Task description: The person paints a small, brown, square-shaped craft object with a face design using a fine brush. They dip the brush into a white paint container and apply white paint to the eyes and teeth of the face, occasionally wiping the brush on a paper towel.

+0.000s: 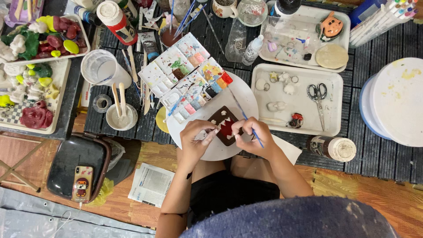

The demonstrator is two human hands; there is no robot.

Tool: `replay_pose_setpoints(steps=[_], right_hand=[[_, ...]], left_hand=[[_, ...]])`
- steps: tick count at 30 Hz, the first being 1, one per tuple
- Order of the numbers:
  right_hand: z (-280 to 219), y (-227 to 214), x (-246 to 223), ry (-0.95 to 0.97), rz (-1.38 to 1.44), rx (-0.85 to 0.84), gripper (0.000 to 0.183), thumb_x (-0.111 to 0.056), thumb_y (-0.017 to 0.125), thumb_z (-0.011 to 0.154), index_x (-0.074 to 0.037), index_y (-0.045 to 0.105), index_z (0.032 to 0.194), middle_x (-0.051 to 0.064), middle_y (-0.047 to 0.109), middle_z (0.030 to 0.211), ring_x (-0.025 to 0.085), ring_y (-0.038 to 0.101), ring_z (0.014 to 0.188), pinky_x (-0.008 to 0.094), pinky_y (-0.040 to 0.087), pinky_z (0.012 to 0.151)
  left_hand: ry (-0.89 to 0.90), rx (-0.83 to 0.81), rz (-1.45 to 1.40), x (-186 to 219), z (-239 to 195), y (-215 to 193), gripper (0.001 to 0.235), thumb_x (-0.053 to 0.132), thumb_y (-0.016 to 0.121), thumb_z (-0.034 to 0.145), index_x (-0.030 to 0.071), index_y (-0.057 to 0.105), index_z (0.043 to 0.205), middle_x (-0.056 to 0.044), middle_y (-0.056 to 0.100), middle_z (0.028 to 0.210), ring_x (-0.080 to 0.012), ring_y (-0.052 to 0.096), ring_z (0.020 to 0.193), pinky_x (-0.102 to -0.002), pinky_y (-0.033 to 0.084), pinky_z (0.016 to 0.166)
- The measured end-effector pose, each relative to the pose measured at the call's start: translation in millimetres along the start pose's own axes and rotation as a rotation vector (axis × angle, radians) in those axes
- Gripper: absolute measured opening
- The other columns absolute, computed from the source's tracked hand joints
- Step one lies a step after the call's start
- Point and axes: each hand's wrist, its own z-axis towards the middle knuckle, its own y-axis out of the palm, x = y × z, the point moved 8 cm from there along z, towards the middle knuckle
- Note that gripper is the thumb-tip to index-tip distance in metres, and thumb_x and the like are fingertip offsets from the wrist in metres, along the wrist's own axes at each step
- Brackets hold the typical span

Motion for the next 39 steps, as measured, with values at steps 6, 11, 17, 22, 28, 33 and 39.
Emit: replay_pose_setpoints(steps=[6, 11, 17, 22, 28, 33, 39], right_hand=[[-1.7, -29.2, 15.4, -0.015, 0.083, 0.083, 0.034, 0.006, 0.062, 0.089, -0.012, 0.033, 0.088, 0.013, 0.069, 0.097, 0.009, 0.055, 0.073, 0.024, 0.051, 0.065], [18.9, -140.1, 51.4, -0.062, -0.38, 0.664, 0.033, 0.005, 0.067, 0.097, -0.008, 0.038, 0.096, 0.005, 0.055, 0.098, 0.011, 0.049, 0.088, 0.023, 0.043, 0.077], [131.4, -250.6, 117.2, -0.021, -0.826, 0.796, 0.032, -0.013, 0.081, 0.094, -0.005, 0.055, 0.11, 0.012, 0.068, 0.102, 0.032, 0.062, 0.09, 0.041, 0.053, 0.084], [208.3, -268.9, 163.5, 0.306, -0.946, 0.858, 0.061, -0.039, 0.091, 0.078, -0.003, 0.054, 0.109, 0.015, 0.07, 0.095, 0.038, 0.067, 0.091, 0.049, 0.052, 0.079], [253.4, -261.2, 185.5, 0.461, -1.069, 0.754, 0.072, -0.042, 0.094, 0.07, -0.001, 0.051, 0.111, 0.02, 0.069, 0.1, 0.045, 0.064, 0.096, 0.052, 0.053, 0.08], [255.1, -270.3, 177.2, 0.331, -1.053, 0.804, 0.076, -0.039, 0.097, 0.065, -0.001, 0.052, 0.112, 0.021, 0.064, 0.108, 0.043, 0.06, 0.102, 0.05, 0.05, 0.086], [216.6, -272.0, 109.7, -0.09, -0.823, 0.978, 0.07, -0.021, 0.101, 0.077, -0.005, 0.053, 0.126, 0.009, 0.051, 0.098, 0.028, 0.052, 0.095, 0.038, 0.044, 0.093]], left_hand=[[0.072, -0.072, 0.055, 8.1, 3.1, 10.5, 0.009, 0.009, 0.074, 0.089, 0.006, 0.075, 0.098, -0.005, 0.075, 0.095, -0.0231, 0.07, 0.092, -0.034, 0.049, 0.088], [0.136, -0.092, 0.058, 22.1, 33.8, 11.6, 0.009, 0.008, 0.062, 0.101, 0.007, 0.071, 0.101, -0.006, 0.075, 0.099, -0.0239, 0.071, 0.095, -0.036, 0.05, 0.092], [0.096, -0.322, 0.251, 19.1, 125.9, 45.7, 0.027, 0.004, 0.058, 0.096, 0.011, 0.07, 0.119, -0.006, 0.076, 0.099, -0.025, 0.067, 0.088, -0.04, 0.048, 0.089], [0.325, -0.284, 0.383, 38.5, 205.5, 90.8, 0.027, 0.01, 0.068, 0.088, 0.012, 0.07, 0.115, -0.008, 0.073, 0.116, -0.0292, 0.066, 0.108, -0.045, 0.042, 0.095], [0.176, -0.41, 0.427, 4.5, 221.5, 121.1, 0.028, 0.017, 0.071, 0.09, 0.013, 0.069, 0.117, -0.009, 0.072, 0.117, -0.0292, 0.066, 0.109, -0.047, 0.038, 0.097], [0.081, -0.44, 0.406, -5.9, 210.6, 110.1, 0.03, 0.021, 0.074, 0.089, 0.014, 0.069, 0.118, -0.008, 0.071, 0.12, -0.0284, 0.067, 0.111, -0.046, 0.035, 0.101], [0.163, -0.202, 0.334, 12.5, 210.7, 58.8, 0.03, 0.018, 0.075, 0.092, 0.009, 0.067, 0.119, -0.01, 0.067, 0.131, -0.0337, 0.064, 0.119, -0.045, 0.044, 0.103]])
